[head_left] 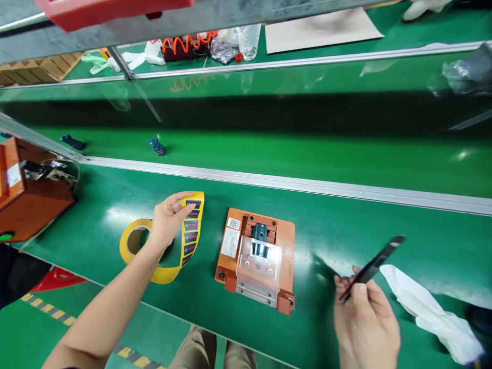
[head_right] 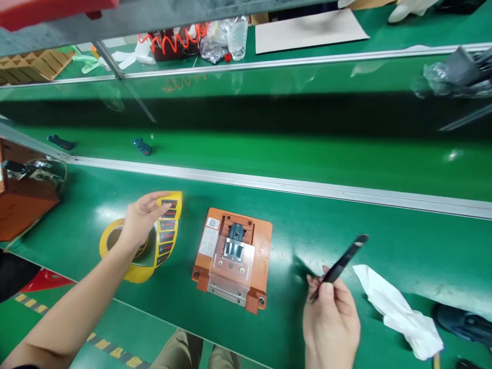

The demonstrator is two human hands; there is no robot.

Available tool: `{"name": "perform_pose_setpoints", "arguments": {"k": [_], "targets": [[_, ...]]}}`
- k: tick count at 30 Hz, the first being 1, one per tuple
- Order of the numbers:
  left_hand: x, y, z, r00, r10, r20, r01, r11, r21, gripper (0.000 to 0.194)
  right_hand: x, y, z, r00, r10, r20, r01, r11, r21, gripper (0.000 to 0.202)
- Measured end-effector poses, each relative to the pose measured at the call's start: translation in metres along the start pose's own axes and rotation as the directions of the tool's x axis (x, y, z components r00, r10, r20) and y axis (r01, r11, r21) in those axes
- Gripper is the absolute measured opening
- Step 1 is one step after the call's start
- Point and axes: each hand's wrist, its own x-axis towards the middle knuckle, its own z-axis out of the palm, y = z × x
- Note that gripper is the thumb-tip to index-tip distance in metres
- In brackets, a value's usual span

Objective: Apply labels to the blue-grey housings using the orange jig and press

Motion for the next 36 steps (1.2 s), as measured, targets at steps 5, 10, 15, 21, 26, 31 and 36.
{"name": "perform_pose_setpoints", "arguments": {"k": [5,10,15,21,26,31,36], "targets": [[-0.035,-0.015,0.002,0.994,-0.029,-0.103,0.034,0.998,0.050,0.028,-0.013,-0.051,0.049,0.942,0.050,0.331,-0.126,0.969,0.213,0.026],[-0.057,-0.016,0.007,0.998,0.014,-0.069,-0.005,0.991,0.134,0.024,-0.035,-0.078,0.116,0.776,-0.122,0.619,0.034,0.988,0.152,0.016],[-0.069,-0.015,0.004,1.000,0.007,-0.011,-0.005,0.992,0.128,0.025,-0.047,-0.090,0.165,0.601,-0.027,0.799,-0.088,0.991,0.100,0.025],[-0.073,-0.016,-0.001,1.000,0.017,0.002,-0.017,0.985,0.174,0.025,-0.047,-0.085,0.190,0.480,0.034,0.877,-0.226,0.970,0.085,0.029],[-0.077,-0.018,0.000,1.000,-0.016,0.026,0.010,0.980,0.198,0.031,-0.052,-0.082,0.193,0.468,0.049,0.882,-0.204,0.977,0.054,0.031],[-0.056,-0.007,0.003,0.989,0.108,0.102,-0.148,0.783,0.604,0.042,-0.044,-0.087,0.176,0.569,-0.022,0.822,-0.077,0.994,0.080,0.031],[-0.011,-0.010,0.022,0.990,0.055,0.132,-0.143,0.366,0.919,0.056,-0.023,-0.089,0.136,0.626,-0.060,0.778,0.035,0.998,0.049,0.028]]}}
